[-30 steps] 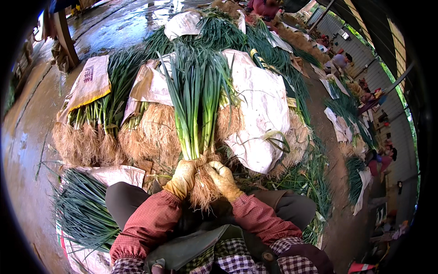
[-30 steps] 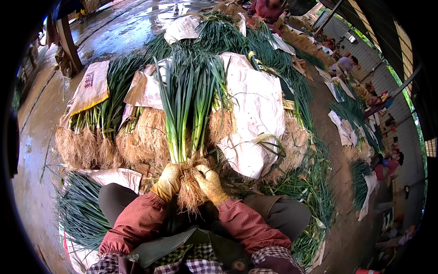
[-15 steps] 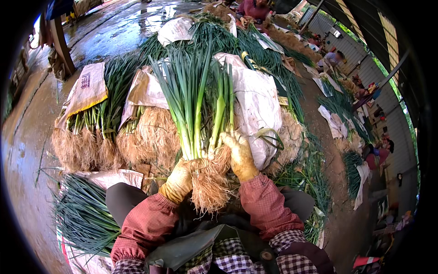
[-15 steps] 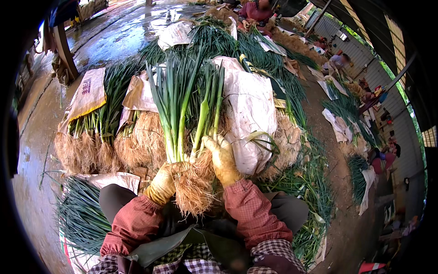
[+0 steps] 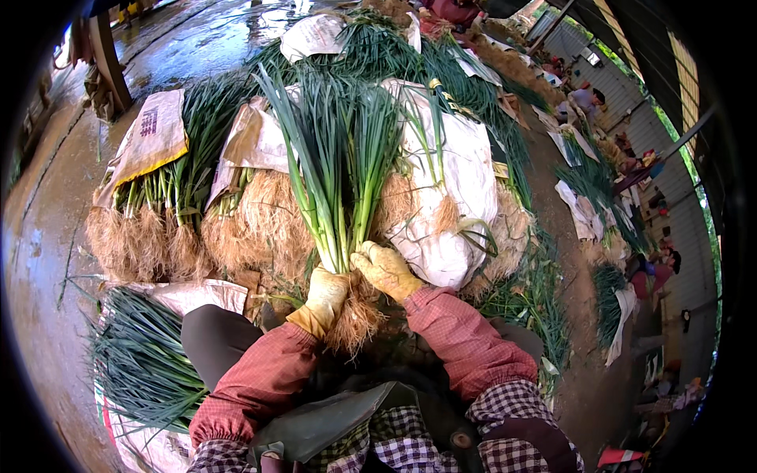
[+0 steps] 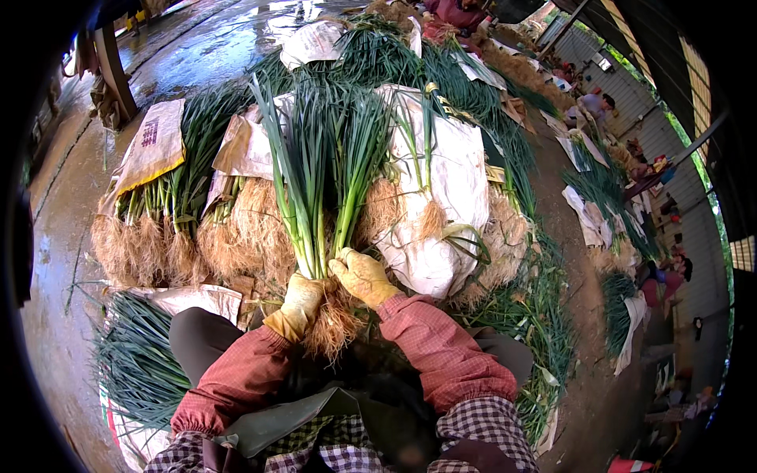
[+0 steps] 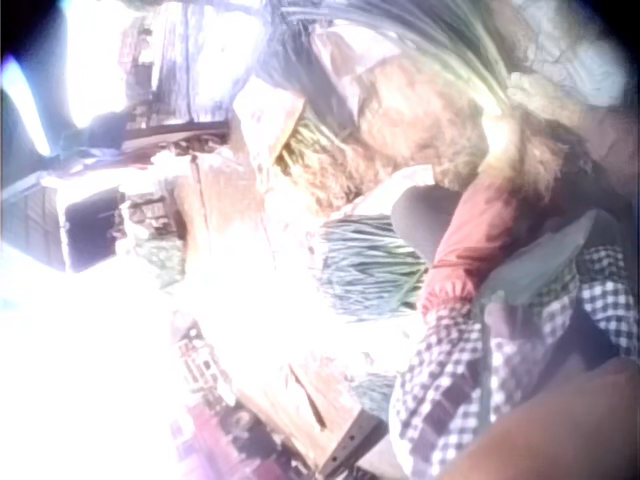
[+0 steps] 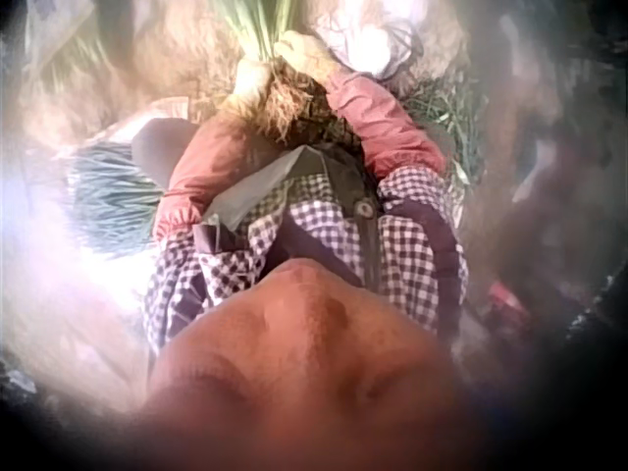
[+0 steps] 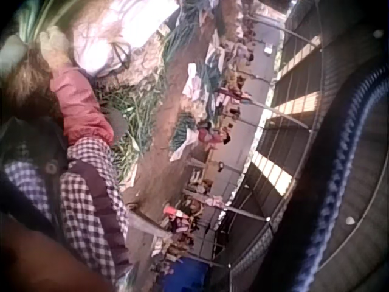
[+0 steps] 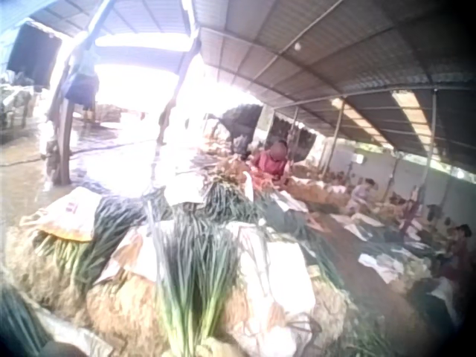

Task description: The person bundles green onions by gathering them, removing loose leaves by hand, and securing the bundles with thin strips.

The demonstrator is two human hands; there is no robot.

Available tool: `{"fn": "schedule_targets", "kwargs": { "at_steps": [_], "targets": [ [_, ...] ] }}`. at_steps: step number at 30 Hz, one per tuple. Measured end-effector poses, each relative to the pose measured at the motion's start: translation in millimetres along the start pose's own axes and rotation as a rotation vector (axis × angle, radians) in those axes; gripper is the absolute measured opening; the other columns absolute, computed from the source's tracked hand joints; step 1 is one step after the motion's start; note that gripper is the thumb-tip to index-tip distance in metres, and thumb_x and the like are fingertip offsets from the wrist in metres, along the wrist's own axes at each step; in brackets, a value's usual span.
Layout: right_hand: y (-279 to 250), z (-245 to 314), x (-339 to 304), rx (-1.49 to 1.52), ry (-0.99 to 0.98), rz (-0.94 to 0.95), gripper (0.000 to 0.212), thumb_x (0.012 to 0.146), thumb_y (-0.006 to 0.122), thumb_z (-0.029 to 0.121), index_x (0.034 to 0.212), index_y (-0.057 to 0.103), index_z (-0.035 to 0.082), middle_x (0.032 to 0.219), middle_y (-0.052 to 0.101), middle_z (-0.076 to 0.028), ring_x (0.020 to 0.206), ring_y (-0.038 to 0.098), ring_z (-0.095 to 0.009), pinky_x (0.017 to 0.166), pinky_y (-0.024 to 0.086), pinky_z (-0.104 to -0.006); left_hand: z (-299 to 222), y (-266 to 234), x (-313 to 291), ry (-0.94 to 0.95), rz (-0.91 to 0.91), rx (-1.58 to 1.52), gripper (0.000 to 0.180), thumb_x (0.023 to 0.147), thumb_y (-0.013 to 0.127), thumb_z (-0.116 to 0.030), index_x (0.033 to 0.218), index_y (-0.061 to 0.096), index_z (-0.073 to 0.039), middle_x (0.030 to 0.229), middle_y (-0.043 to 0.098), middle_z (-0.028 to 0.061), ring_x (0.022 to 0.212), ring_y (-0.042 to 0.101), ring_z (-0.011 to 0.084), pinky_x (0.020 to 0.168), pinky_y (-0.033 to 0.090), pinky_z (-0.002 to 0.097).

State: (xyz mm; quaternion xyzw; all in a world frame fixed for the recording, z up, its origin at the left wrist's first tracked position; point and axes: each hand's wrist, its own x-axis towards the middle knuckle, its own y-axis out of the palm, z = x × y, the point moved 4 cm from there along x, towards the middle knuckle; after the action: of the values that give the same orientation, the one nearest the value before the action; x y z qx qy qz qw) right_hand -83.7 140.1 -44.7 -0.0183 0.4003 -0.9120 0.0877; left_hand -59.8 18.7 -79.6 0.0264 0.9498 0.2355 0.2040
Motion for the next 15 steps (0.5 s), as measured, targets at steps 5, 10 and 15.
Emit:
{"fn": "schedule_targets", "kwargs": {
  "at_steps": [5, 10, 15],
  "targets": [
    [12, 26, -38, -0.082, -0.264, -0.100, 0.011, 0.085, 0.052, 0.014, 0.081, 0.052, 0.004, 0.067, 0.054, -0.018, 0.064, 0.057, -0.034, 0.054, 0.045, -0.0373, 13, -23, 8, -0.034, -0.083, 0.062, 0.011, 0.071, 0.064, 0.002, 0.080, 0.061, 0.005, 0.061, 0.058, 0.0083, 0.045, 0.052, 0.0162, 0.041, 0.041, 0.0270],
    [-25, -14, -40, 0.952, 0.071, -0.349, 0.019, 0.090, 0.047, 0.011, 0.105, 0.051, -0.001, 0.088, 0.057, -0.004, 0.064, 0.051, -0.007, 0.054, 0.046, -0.0188, -21, 1, -13, -0.119, -0.035, 0.009, 0.008, 0.074, 0.061, -0.002, 0.077, 0.061, 0.005, 0.058, 0.057, 0.0086, 0.044, 0.051, 0.0161, 0.040, 0.039, 0.0258],
    [27, -65, -6, 1.078, 0.392, -0.056, 0.021, 0.087, 0.053, 0.017, 0.097, 0.059, 0.000, 0.091, 0.062, -0.004, 0.081, 0.058, -0.013, 0.069, 0.046, -0.0224, 7, 3, -4, -0.148, 0.020, -0.051, 0.009, 0.072, 0.060, 0.001, 0.081, 0.061, 0.004, 0.066, 0.059, 0.0081, 0.051, 0.054, 0.0164, 0.046, 0.042, 0.0258]
  ]
}}
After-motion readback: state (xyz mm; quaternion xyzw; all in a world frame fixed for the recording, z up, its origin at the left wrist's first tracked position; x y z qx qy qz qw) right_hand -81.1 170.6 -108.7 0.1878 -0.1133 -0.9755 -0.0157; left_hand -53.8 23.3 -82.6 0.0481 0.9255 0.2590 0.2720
